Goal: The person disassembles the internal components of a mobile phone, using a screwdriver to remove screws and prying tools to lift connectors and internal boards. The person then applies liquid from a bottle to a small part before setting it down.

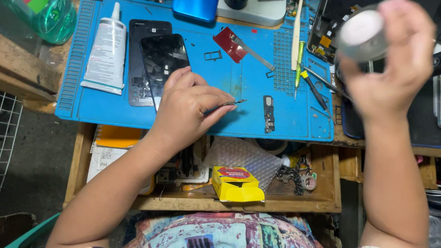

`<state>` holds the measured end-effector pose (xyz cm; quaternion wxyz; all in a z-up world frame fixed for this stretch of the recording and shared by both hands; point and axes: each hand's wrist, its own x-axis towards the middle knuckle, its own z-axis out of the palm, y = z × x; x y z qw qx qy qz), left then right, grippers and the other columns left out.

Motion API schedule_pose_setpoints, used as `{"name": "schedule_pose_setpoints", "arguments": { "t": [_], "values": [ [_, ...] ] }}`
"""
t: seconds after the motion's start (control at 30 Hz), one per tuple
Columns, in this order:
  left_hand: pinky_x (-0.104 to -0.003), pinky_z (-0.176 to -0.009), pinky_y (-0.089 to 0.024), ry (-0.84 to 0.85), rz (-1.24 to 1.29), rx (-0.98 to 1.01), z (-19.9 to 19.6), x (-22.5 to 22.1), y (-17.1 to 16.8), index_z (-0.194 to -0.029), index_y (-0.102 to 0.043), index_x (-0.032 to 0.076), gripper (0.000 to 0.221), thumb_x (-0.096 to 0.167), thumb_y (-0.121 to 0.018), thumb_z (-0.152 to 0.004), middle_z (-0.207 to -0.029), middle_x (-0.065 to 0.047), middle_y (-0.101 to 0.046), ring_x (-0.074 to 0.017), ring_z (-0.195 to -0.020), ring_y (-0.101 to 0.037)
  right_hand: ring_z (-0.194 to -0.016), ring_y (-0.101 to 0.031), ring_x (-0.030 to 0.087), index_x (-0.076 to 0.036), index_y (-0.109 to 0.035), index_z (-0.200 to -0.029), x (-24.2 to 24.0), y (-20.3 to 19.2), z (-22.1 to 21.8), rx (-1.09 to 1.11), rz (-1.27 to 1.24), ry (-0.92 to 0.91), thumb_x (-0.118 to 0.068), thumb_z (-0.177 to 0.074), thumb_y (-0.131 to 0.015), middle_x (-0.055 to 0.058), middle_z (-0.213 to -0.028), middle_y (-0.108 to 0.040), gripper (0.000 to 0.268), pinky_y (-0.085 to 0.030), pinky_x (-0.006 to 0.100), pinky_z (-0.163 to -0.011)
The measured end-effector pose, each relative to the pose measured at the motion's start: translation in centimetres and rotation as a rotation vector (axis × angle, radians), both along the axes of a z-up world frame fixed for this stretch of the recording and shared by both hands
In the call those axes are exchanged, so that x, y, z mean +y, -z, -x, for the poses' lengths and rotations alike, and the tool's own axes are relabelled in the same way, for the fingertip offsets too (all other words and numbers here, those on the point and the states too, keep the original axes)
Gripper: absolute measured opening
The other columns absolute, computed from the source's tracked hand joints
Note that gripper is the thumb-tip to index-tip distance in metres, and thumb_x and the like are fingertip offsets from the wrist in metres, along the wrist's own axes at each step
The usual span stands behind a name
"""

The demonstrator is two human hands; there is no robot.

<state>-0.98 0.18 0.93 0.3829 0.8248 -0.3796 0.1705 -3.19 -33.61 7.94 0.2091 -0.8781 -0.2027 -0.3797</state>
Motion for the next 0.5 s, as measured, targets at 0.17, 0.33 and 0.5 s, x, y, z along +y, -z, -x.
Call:
{"name": "schedule_pose_setpoints", "arguments": {
  "t": [0.17,0.33,0.5],
  "values": [
    [-0.052,-0.109,-0.039,-0.001,0.016,-0.003,1.0,-0.4,-0.5,-0.093,-0.081,0.018,0.010,0.026,-0.081,-0.087,-0.095,0.005,-0.077,-0.0209,-0.089,-0.061,-0.139,-0.056,0.038,-0.023,-0.068,-0.140,5.3,0.3,2.8,0.104,0.318,0.068,-0.010,-0.083,-0.090,0.009,-0.144,-0.058,0.062,-0.041,0.059,-0.122],
    [-0.052,-0.108,-0.038,0.012,0.026,0.035,1.3,-0.4,-0.4,-0.090,-0.080,0.017,0.010,0.026,-0.083,-0.086,-0.094,0.005,-0.077,-0.0217,-0.091,-0.061,-0.137,-0.054,0.038,-0.030,-0.072,-0.136,7.2,1.6,3.7,0.157,0.420,0.035,-0.006,-0.083,-0.080,0.006,-0.141,-0.058,0.059,-0.038,0.069,-0.119],
    [-0.055,-0.108,-0.037,0.017,0.027,0.022,1.4,-0.5,-0.3,-0.089,-0.080,0.018,0.010,0.026,-0.083,-0.084,-0.093,0.005,-0.077,-0.0219,-0.091,-0.060,-0.136,-0.054,0.036,-0.034,-0.073,-0.135,7.3,2.2,3.6,0.070,0.478,0.045,-0.010,-0.093,-0.080,0.004,-0.141,-0.058,0.049,-0.036,0.069,-0.119]
  ]
}}
